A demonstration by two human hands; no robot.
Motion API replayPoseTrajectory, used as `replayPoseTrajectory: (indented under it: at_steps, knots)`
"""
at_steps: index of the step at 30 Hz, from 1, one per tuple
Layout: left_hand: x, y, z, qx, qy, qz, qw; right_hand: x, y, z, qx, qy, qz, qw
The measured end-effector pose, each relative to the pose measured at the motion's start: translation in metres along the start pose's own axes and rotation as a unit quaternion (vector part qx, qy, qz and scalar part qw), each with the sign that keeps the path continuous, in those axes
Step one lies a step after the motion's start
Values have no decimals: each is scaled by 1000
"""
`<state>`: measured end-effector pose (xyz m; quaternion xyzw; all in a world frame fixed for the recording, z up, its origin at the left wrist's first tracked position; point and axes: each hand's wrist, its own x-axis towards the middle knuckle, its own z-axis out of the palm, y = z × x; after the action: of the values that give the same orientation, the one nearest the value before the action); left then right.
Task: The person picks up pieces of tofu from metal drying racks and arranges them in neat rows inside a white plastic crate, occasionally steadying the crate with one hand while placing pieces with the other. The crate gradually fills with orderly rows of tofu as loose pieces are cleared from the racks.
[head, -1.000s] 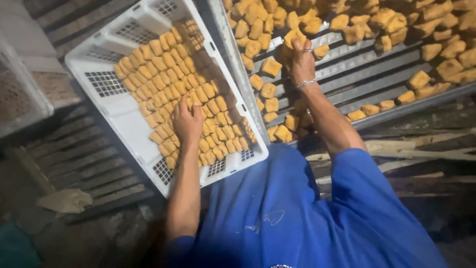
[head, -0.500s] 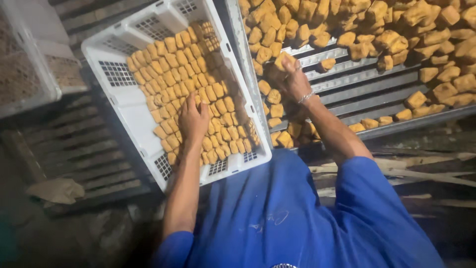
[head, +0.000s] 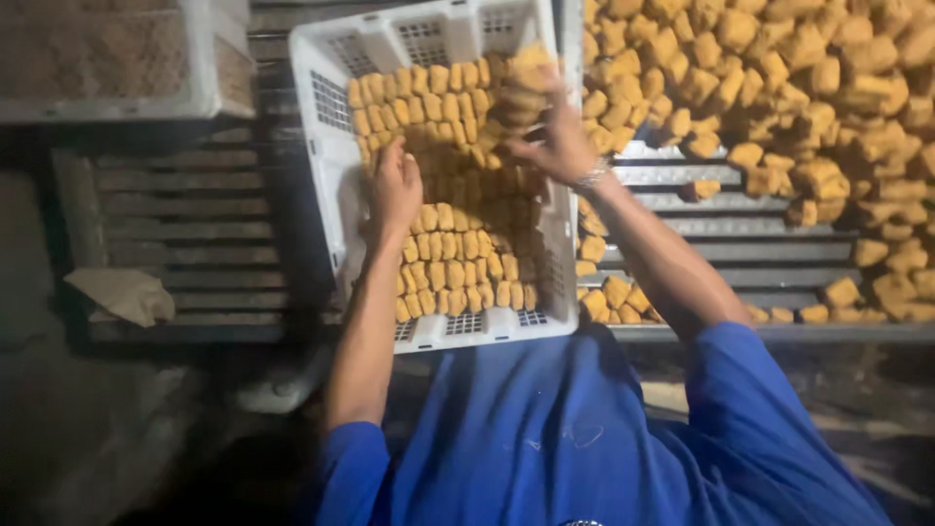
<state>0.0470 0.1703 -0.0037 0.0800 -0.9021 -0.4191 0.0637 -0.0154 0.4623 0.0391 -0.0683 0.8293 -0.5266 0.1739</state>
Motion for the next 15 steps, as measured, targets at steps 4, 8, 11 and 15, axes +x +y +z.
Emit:
replayPoseTrajectory:
  at_steps: [4,8,11,15]
  knots:
    - [24,-1,-37,44,139,107,983,49,-33,76,-171,-109,-334,921]
    - [34,0,-51,82,73,93,990,68,-37,137,-395,-305,-205,842]
    - [35,3,-49,1,-125,-105,987,70,-32,169,-479,-344,-279,758]
    - [39,8,-48,197,-252,-155,935,74,-37,185,-497,-345,-404,686]
